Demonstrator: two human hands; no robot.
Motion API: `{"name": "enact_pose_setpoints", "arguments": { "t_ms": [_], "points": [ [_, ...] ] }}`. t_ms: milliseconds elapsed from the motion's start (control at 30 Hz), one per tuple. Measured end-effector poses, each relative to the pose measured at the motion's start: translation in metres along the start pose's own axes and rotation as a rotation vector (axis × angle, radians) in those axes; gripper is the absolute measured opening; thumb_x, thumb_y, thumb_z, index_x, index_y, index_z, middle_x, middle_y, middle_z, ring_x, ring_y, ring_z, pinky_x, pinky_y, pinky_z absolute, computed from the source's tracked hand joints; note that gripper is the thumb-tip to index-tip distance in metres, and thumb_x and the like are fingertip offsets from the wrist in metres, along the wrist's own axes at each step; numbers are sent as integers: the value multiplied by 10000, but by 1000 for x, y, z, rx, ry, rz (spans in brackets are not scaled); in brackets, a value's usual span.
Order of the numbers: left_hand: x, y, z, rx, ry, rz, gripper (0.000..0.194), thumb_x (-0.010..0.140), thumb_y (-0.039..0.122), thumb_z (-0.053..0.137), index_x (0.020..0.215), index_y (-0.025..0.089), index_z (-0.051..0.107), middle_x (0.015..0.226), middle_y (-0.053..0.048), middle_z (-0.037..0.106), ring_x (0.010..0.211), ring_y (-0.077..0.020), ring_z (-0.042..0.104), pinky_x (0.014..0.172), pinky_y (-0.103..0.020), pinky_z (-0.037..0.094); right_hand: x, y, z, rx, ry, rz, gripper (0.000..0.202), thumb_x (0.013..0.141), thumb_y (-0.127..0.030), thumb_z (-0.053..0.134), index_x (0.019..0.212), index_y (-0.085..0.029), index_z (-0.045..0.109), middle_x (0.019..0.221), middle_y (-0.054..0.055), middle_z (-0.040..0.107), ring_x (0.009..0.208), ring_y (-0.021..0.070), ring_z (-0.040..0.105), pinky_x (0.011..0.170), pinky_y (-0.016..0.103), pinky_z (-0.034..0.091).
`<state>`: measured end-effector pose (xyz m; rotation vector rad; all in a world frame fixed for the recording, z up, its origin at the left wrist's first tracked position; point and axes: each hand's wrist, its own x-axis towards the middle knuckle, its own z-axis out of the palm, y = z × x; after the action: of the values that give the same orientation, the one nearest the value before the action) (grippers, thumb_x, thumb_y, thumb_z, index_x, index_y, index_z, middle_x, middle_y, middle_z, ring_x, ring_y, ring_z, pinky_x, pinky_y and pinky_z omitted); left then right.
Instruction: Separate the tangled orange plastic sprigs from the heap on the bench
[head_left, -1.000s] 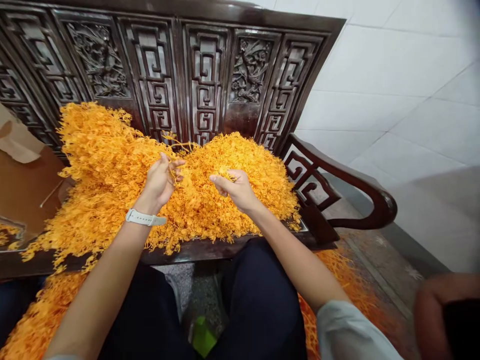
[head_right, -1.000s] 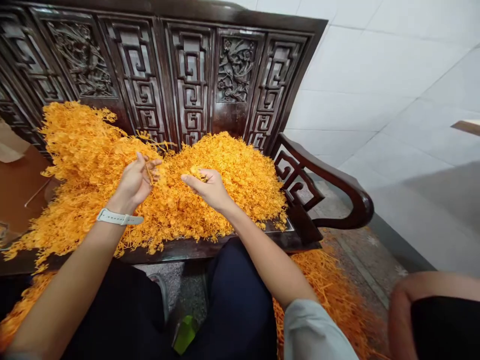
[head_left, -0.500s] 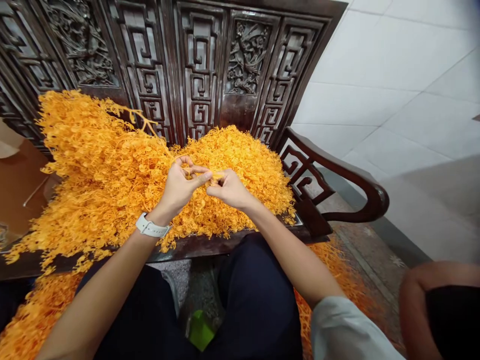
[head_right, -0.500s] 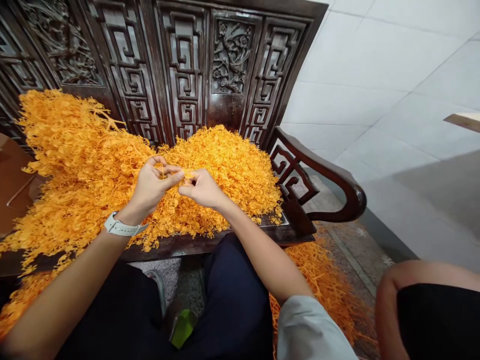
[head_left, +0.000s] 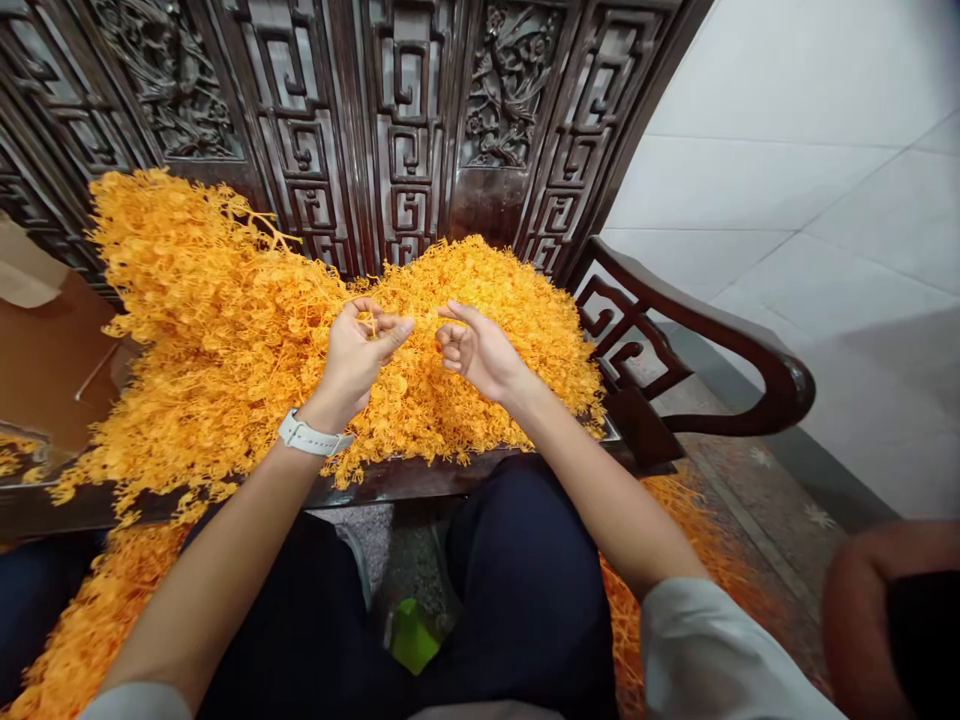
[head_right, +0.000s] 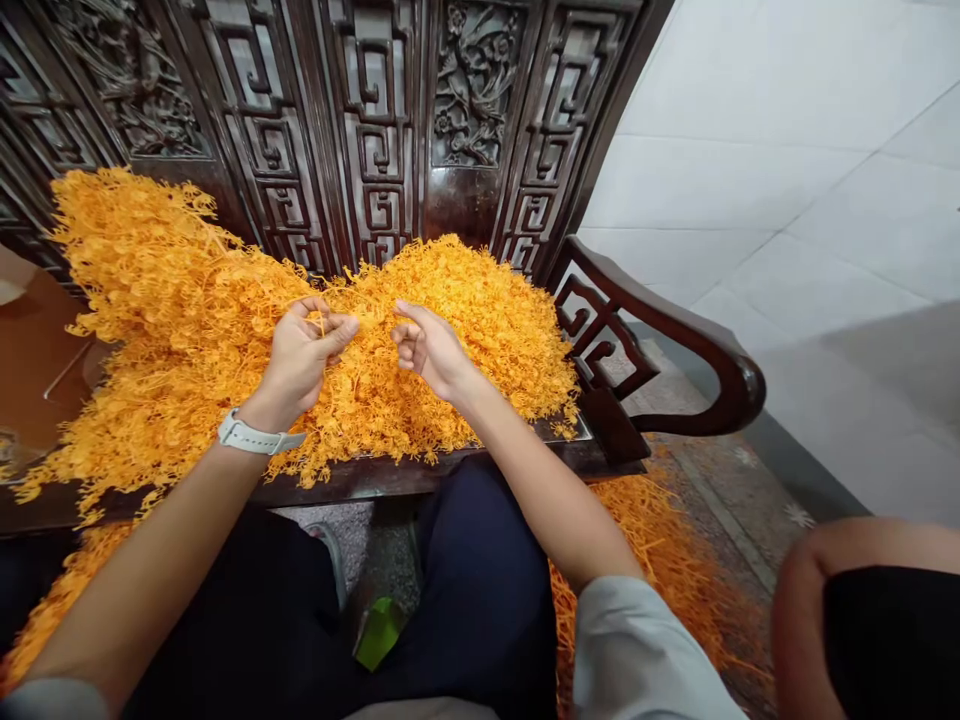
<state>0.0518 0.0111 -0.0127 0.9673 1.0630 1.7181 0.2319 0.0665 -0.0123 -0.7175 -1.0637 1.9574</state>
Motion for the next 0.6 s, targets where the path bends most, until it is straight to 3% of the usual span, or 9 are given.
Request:
{"name": "enact_pose_setpoints", "arguments": {
  "t_ms": [133, 300, 400, 467, 500, 600],
  "points": [
    [-2, -4, 4, 1, -39, -14, 642, 599, 214, 1008, 968, 230, 483, 797, 3, 722, 567, -68, 553, 472, -174, 350, -7, 7, 12, -247, -23, -174, 460, 811, -600, 872, 967, -229, 647, 710, -40, 612, 544, 85, 468, 518, 279, 338],
    [5, -4, -3, 10, 22, 31, 508, 690, 280, 968, 911, 227, 513, 692, 72, 579, 480, -42, 420, 447, -187, 319, -12, 6, 10, -316, -40, -238, 472, 778, -589, 901, 857, -223, 614, 680, -45, 610, 539, 71, 465, 516, 275, 344],
    [12, -1, -13, -3, 66, 37, 427, 764, 296, 908, 889, 225, 506, 712, 43, 618, 471, -44, 396, 445, -197, 304, -17, 0, 5, -364, -228, -193, 438, 759, -524, 937, 849, -213, 643, 650, -48, 591, 533, 67, 451, 508, 268, 332],
    [14, 2, -17, -13, 77, 37, 424, 748, 273, 910, 880, 222, 510, 729, 30, 628, 481, -44, 397, 440, -199, 288, -19, -4, 3, -302, -301, -187, 425, 732, -448, 963, 940, -226, 666, 734, -34, 636, 566, 76, 480, 520, 267, 370],
    [14, 4, -18, -16, 82, 30, 439, 721, 254, 923, 878, 222, 514, 735, 33, 621, 489, -43, 403, 438, -197, 283, -18, -5, 3, -224, -259, -199, 443, 736, -426, 957, 1008, -244, 659, 820, -18, 669, 608, 86, 514, 544, 268, 409],
    [11, 7, -17, -9, 100, -27, 506, 646, 212, 970, 903, 229, 534, 771, 43, 606, 532, -54, 467, 437, -184, 297, -13, -5, 4, 30, 63, -183, 501, 755, -416, 923, 1098, -280, 584, 1079, 37, 691, 797, 132, 618, 671, 288, 523]
  ]
}}
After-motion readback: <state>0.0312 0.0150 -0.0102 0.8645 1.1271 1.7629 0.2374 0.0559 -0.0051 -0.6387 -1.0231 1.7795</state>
